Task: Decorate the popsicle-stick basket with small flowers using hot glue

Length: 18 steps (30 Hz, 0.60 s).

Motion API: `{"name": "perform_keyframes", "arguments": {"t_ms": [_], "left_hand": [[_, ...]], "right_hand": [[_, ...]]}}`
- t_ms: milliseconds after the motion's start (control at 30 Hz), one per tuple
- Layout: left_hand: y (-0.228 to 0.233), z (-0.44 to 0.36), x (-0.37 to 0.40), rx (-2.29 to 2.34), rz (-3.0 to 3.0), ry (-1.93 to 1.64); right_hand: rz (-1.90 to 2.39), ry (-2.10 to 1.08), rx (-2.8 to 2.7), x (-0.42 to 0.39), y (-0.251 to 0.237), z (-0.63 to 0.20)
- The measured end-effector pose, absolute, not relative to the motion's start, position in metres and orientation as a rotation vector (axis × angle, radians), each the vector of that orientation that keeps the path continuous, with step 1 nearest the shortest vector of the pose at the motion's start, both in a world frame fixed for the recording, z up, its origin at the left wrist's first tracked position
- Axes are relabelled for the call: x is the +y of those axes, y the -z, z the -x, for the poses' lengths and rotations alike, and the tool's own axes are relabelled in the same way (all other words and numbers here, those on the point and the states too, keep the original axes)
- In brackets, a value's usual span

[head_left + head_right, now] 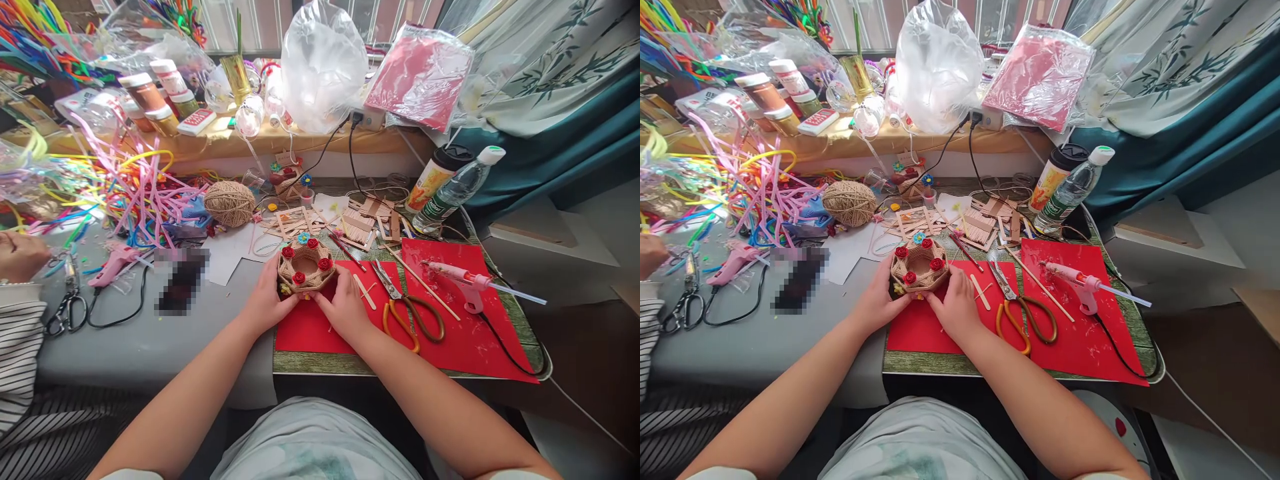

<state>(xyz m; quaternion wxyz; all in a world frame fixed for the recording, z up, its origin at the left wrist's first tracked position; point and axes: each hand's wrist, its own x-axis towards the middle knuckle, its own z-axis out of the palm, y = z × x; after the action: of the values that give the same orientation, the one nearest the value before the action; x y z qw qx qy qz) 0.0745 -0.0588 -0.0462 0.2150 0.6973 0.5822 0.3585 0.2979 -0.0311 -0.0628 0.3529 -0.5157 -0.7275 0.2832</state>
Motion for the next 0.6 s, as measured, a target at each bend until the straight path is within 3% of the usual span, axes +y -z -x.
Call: {"name": "perform_keyframes", "arguments": {"t_ms": [467,600], "left_hand": [[0.055,-0.064,-0.06,1.637,-1.836,-0.994],[0.062,-0.06,-0.057,1.621,-1.762,-1.105]], "right_hand": [[1.022,-0.815,-1.568,-0.038,0.044,-0.326],[0.976,-1.016,-1.407,-0.042,0.046,-0.327]]}}
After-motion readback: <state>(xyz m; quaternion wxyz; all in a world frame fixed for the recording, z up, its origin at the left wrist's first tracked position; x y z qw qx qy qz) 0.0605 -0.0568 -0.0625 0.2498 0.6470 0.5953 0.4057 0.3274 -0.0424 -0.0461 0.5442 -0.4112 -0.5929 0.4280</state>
